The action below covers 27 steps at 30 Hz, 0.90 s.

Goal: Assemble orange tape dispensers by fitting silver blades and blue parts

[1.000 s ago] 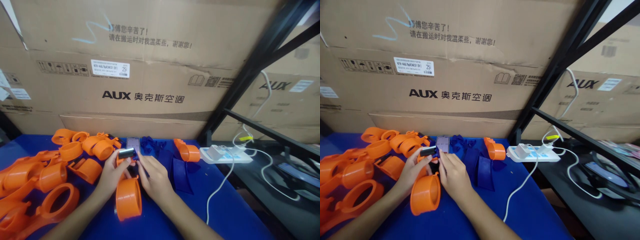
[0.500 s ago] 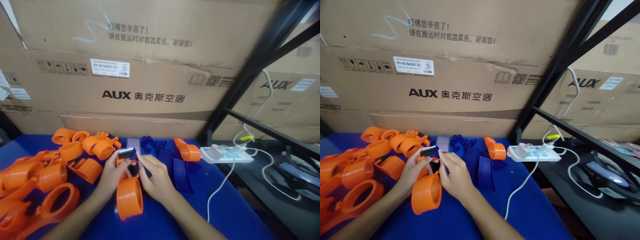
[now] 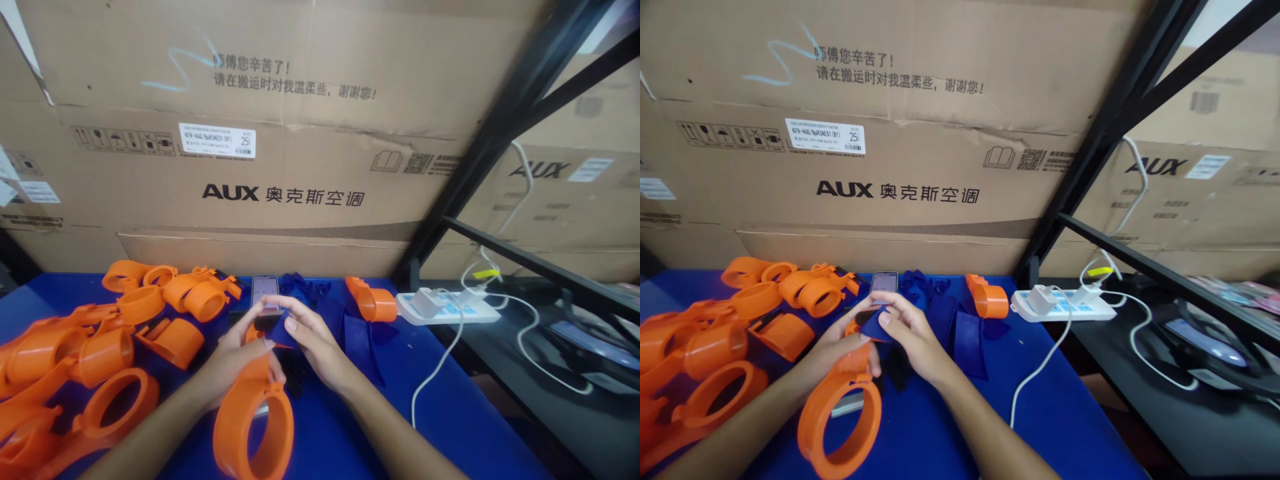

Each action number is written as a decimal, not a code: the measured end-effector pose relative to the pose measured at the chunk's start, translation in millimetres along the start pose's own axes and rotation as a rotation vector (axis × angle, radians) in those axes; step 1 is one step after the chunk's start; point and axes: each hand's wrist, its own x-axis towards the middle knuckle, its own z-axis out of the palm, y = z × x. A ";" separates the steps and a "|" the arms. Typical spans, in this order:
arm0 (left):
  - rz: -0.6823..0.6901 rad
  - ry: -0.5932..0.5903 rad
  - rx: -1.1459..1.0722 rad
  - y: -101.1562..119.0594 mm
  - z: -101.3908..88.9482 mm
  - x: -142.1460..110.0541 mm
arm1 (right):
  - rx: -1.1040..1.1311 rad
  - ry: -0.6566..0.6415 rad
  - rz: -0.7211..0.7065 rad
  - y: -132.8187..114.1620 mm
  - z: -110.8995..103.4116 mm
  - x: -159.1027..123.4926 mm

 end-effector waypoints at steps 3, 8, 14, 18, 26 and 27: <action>0.025 -0.045 -0.012 -0.8 -2.8 4.8 | 0.002 0.110 0.019 3.6 -0.1 0.0; 0.085 -0.105 0.005 2.5 1.3 5.3 | -0.100 0.210 0.022 11.3 1.6 -0.5; 0.162 -0.034 0.094 3.1 8.0 4.5 | -0.037 0.186 0.098 11.8 11.2 -3.5; 0.162 -0.044 0.103 3.3 6.0 6.8 | -0.026 0.191 0.096 9.2 11.4 -4.9; 0.123 0.041 0.115 -3.8 0.7 10.3 | -0.139 0.183 0.101 16.5 8.2 -0.1; 0.117 0.073 0.093 -5.3 -1.4 11.7 | -0.217 0.187 0.075 15.1 4.7 1.1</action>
